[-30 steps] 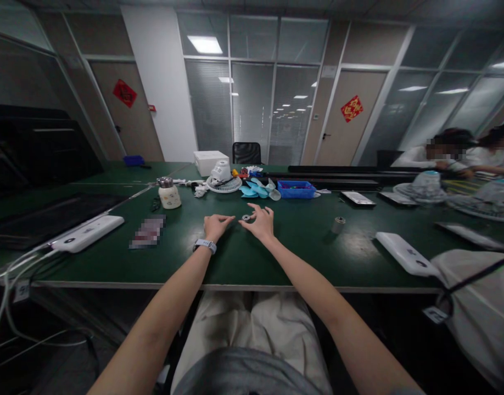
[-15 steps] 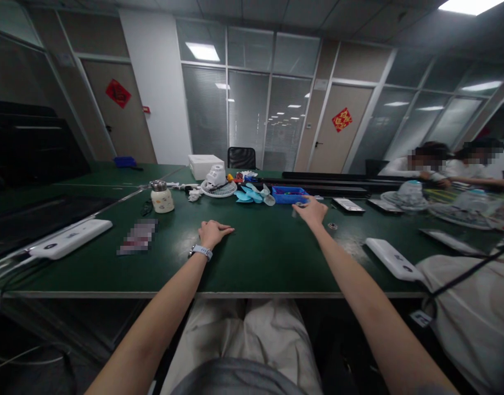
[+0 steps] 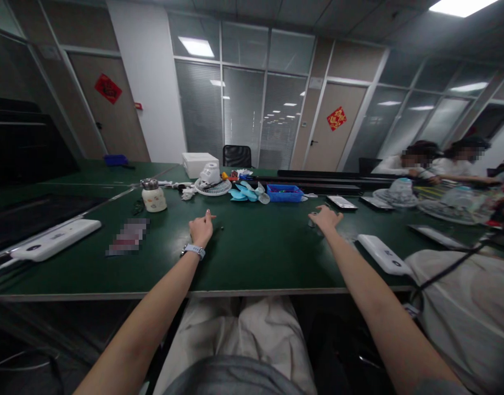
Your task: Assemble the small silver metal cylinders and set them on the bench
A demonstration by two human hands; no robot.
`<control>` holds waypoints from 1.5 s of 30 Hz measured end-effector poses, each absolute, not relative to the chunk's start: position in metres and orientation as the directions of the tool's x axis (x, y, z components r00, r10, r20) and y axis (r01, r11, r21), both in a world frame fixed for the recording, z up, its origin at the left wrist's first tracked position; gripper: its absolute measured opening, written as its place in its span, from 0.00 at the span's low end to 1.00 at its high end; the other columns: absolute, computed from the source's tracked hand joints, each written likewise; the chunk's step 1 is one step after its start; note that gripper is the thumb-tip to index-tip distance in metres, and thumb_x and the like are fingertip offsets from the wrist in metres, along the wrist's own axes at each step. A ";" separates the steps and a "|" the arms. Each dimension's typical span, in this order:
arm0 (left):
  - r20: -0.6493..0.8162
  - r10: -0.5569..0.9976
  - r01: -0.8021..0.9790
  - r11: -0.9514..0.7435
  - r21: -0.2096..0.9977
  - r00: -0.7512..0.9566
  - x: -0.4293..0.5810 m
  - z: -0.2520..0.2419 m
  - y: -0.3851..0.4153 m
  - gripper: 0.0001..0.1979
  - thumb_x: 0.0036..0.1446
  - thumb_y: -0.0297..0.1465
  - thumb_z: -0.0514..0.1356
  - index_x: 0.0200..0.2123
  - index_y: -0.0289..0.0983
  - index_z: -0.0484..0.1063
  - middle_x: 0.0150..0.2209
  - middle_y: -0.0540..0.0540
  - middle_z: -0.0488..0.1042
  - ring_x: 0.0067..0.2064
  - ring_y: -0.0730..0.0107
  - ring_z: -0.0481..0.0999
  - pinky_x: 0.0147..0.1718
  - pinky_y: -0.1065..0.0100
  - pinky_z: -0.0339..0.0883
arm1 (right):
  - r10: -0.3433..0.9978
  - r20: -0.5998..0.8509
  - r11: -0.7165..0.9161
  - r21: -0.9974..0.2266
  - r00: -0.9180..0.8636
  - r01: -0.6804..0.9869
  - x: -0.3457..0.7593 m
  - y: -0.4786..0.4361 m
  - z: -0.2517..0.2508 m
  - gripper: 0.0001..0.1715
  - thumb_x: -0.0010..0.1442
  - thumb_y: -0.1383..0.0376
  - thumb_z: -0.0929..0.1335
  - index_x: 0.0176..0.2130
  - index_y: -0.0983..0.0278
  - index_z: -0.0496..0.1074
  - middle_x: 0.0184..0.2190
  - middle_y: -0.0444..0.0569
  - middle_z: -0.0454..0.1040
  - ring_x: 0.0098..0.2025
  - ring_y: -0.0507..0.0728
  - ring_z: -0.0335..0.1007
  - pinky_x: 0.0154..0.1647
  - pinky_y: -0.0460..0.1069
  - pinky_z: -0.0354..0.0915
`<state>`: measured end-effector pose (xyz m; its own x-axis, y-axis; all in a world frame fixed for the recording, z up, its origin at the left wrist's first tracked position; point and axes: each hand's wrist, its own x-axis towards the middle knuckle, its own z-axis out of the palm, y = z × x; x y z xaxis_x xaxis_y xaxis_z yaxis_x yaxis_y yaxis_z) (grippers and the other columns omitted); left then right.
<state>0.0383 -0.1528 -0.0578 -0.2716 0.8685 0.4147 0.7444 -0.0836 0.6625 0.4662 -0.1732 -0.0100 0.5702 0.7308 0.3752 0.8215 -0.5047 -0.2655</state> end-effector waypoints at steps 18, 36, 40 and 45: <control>0.421 0.794 0.675 -0.019 0.738 -0.438 0.037 -0.050 -0.160 0.24 0.65 0.37 0.40 0.35 0.36 0.76 0.41 0.35 0.78 0.48 0.51 0.73 0.50 0.55 0.58 | 0.960 0.271 0.210 -0.526 -0.072 0.824 0.182 -0.158 -0.057 0.18 0.52 0.45 0.71 0.37 0.52 0.81 0.33 0.46 0.80 0.36 0.60 0.76 0.34 0.51 0.67; 0.425 0.807 0.693 -0.027 0.720 -0.410 0.035 -0.058 -0.155 0.22 0.65 0.38 0.43 0.34 0.37 0.75 0.39 0.36 0.77 0.44 0.53 0.73 0.47 0.58 0.61 | 0.570 0.519 -0.444 -0.459 0.637 0.770 0.466 -0.185 -0.026 0.16 0.59 0.56 0.65 0.40 0.58 0.80 0.42 0.60 0.73 0.49 0.69 0.60 0.47 0.61 0.52; 0.432 0.810 0.697 -0.041 0.716 -0.397 0.034 -0.059 -0.156 0.22 0.65 0.38 0.43 0.34 0.37 0.75 0.39 0.36 0.78 0.43 0.54 0.74 0.46 0.58 0.61 | 0.572 0.490 -0.455 -0.477 0.657 0.752 0.465 -0.178 -0.029 0.16 0.59 0.57 0.65 0.39 0.59 0.80 0.41 0.60 0.74 0.49 0.69 0.60 0.48 0.63 0.52; 0.419 0.818 0.686 -0.040 0.726 -0.395 0.035 -0.058 -0.157 0.22 0.64 0.38 0.44 0.35 0.37 0.75 0.39 0.36 0.77 0.43 0.54 0.74 0.45 0.58 0.61 | 0.561 0.407 -0.466 -0.565 0.721 0.681 0.463 -0.187 -0.027 0.23 0.56 0.53 0.68 0.49 0.58 0.76 0.48 0.61 0.72 0.54 0.71 0.62 0.51 0.65 0.55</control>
